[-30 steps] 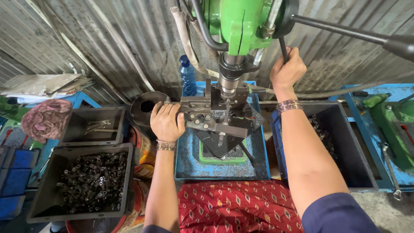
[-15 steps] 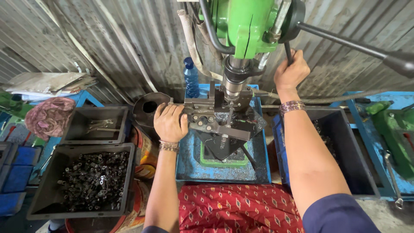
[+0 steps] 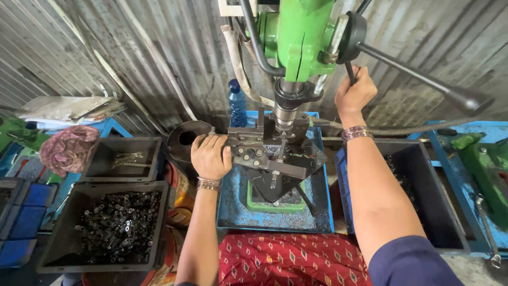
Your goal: The person sits at a bench drill press in a small workshop, picks small black metal fittings one at a time from a bin, places each into a jig under the drill, and pulls the machine lever to work the part, returning finished pieces to the bin and repeating the cycle.
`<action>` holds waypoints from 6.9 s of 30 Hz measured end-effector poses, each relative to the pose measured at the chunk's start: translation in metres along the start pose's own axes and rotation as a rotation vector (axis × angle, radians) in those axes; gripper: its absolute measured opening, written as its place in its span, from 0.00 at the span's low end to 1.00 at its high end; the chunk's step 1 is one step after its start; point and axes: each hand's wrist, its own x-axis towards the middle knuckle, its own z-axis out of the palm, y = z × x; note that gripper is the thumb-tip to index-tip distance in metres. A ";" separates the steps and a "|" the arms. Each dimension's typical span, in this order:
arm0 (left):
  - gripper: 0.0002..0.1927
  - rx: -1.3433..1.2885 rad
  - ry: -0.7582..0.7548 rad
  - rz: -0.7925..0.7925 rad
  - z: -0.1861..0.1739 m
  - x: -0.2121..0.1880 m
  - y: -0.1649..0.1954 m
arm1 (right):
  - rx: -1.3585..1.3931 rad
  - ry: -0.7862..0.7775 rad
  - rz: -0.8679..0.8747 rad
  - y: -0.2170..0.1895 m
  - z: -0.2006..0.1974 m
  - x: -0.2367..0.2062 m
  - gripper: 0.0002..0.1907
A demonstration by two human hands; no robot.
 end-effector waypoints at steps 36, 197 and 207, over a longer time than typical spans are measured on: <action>0.16 -1.814 0.510 -1.533 0.120 0.026 0.175 | -0.377 -0.547 0.258 -0.099 -0.174 0.013 0.17; 0.07 0.046 0.195 -0.534 0.019 0.012 0.007 | -0.104 0.006 0.098 0.009 0.007 -0.020 0.06; 0.07 0.050 0.189 -0.543 0.018 0.014 0.008 | -0.076 0.049 0.048 0.009 0.012 -0.015 0.04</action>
